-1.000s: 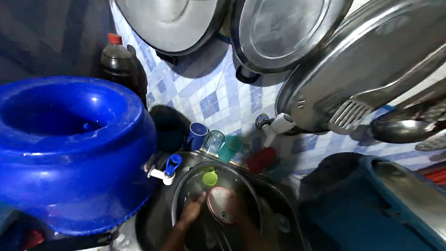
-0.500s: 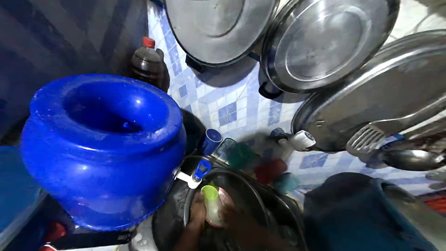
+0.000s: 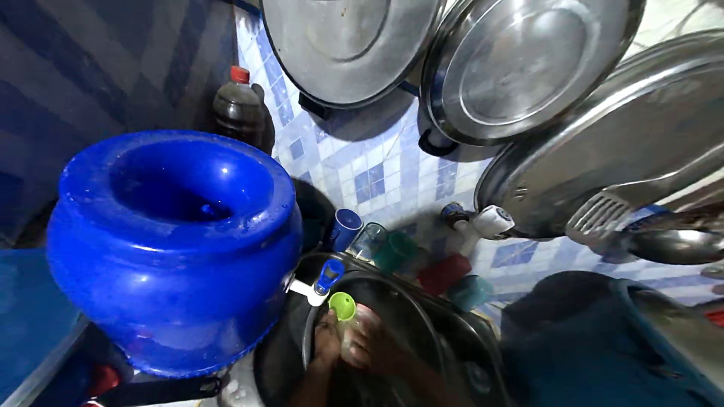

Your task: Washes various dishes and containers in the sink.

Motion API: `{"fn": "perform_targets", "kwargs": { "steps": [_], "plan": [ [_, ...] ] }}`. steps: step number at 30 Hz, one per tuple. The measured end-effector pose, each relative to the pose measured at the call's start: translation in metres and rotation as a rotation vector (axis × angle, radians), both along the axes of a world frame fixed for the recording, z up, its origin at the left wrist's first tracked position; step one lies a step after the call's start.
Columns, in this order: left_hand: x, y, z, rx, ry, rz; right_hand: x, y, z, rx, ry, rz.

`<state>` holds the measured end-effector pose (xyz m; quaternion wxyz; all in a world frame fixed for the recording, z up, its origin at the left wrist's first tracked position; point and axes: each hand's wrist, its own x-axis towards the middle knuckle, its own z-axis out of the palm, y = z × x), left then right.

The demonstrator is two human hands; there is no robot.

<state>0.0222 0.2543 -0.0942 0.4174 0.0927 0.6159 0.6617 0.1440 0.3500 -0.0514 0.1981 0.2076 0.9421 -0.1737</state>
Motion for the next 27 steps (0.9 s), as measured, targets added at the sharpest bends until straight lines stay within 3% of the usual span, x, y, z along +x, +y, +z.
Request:
{"fn": "perform_targets", "kwargs": {
  "steps": [3, 7, 11, 13, 17, 24, 27],
  "plan": [
    [-0.001, -0.001, 0.001, -0.080, 0.042, -0.064, -0.020, -0.012, -0.017, 0.086, 0.210, -0.211],
    [-0.004, -0.003, -0.005, -0.073, 0.101, -0.094, -0.037, -0.029, 0.005, -0.070, -0.049, -0.084],
    [0.003, 0.001, -0.003, 0.007, 0.024, -0.047, -0.011, -0.009, -0.029, 0.192, 0.196, -0.253],
    [0.001, 0.002, -0.001, -0.001, 0.034, -0.058, -0.019, -0.022, -0.024, 0.185, 0.224, -0.321],
    [0.001, 0.001, -0.005, -0.041, 0.009, -0.035, -0.022, -0.036, -0.008, -0.041, 0.084, -0.093],
    [0.002, 0.000, -0.001, -0.065, 0.024, -0.056, 0.002, -0.033, -0.002, 0.032, 0.174, -0.003],
    [0.001, 0.000, 0.001, -0.069, 0.018, -0.052, 0.008, -0.026, -0.005, 0.025, 0.332, 0.072]
  ]
}}
